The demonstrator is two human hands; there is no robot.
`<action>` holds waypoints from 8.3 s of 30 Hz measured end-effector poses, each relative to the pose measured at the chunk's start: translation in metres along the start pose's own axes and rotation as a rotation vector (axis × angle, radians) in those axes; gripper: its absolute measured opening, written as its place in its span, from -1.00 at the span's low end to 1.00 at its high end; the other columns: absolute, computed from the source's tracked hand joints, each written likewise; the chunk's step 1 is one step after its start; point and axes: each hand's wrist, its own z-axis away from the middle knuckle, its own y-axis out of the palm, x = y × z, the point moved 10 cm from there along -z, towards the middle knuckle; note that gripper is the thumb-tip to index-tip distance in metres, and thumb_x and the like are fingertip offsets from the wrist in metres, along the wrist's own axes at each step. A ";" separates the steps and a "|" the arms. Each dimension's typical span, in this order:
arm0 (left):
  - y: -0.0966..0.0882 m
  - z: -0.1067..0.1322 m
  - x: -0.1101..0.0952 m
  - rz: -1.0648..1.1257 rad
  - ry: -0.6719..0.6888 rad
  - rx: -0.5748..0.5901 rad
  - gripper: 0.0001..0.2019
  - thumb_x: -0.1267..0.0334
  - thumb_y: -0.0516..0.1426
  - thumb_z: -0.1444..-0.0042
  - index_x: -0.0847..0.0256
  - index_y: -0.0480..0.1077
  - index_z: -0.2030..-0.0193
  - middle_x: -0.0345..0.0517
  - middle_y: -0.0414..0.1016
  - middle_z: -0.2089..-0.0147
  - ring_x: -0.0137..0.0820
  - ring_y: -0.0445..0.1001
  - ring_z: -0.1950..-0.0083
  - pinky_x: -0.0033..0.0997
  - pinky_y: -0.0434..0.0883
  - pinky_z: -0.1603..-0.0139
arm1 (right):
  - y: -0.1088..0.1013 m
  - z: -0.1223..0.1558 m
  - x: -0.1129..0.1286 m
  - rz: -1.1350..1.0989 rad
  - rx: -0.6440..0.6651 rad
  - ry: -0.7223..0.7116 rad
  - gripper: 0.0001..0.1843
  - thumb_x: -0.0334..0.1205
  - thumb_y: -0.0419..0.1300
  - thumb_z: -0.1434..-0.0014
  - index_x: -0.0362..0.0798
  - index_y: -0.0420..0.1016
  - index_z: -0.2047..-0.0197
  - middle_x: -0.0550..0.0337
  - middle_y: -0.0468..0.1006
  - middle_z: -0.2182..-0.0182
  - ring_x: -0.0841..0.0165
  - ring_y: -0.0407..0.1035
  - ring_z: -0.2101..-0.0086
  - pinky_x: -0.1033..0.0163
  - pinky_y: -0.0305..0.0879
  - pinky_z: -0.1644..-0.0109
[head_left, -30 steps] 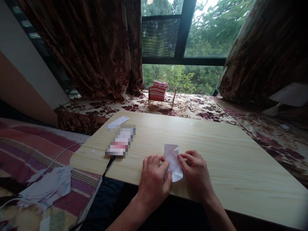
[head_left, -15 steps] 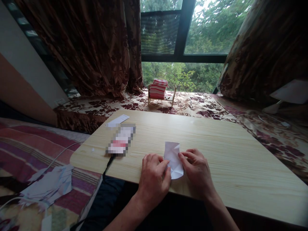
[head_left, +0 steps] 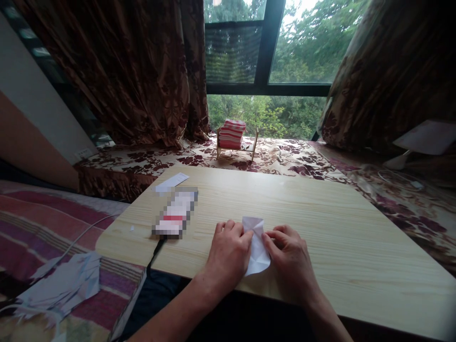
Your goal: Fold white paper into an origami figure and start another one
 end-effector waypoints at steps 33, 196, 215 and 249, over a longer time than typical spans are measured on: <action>0.018 -0.003 0.003 -0.054 0.016 0.067 -0.79 0.34 0.03 -0.20 0.19 0.44 0.10 -0.06 0.46 0.22 -0.20 0.33 0.09 -0.02 0.14 -0.15 | 0.011 -0.005 0.007 -0.031 0.183 -0.250 -0.85 -0.21 0.16 -0.16 0.10 0.58 0.27 0.13 0.46 0.32 0.27 0.39 0.28 0.13 0.26 0.23; 0.006 0.003 0.043 0.805 -0.362 -0.117 -0.81 0.33 0.09 -0.10 0.25 0.44 0.49 -0.10 0.43 0.38 -0.37 0.41 0.25 -0.45 0.36 0.27 | -0.017 -0.005 0.003 -0.433 -0.098 0.067 -0.81 -0.12 0.19 -0.13 -0.03 0.54 0.41 0.14 0.49 0.30 0.29 0.40 0.25 0.19 0.34 0.16; -0.007 0.009 0.045 0.522 -0.313 -0.230 -0.90 0.38 0.11 -0.10 0.24 0.46 0.31 -0.07 0.43 0.27 -0.29 0.39 0.15 -0.25 0.35 0.07 | -0.013 -0.004 0.000 -0.304 -0.107 0.023 -0.79 -0.10 0.16 -0.17 -0.02 0.56 0.36 0.13 0.48 0.31 0.29 0.39 0.26 0.14 0.36 0.18; 0.016 0.006 0.001 -0.046 -0.055 0.078 -0.76 0.32 0.02 -0.20 0.21 0.41 0.03 0.00 0.45 0.17 -0.16 0.33 0.13 -0.13 0.30 0.13 | 0.022 -0.013 0.017 0.004 0.354 -0.349 -0.85 -0.23 0.18 -0.13 0.10 0.58 0.27 0.12 0.47 0.26 0.25 0.37 0.21 0.10 0.29 0.14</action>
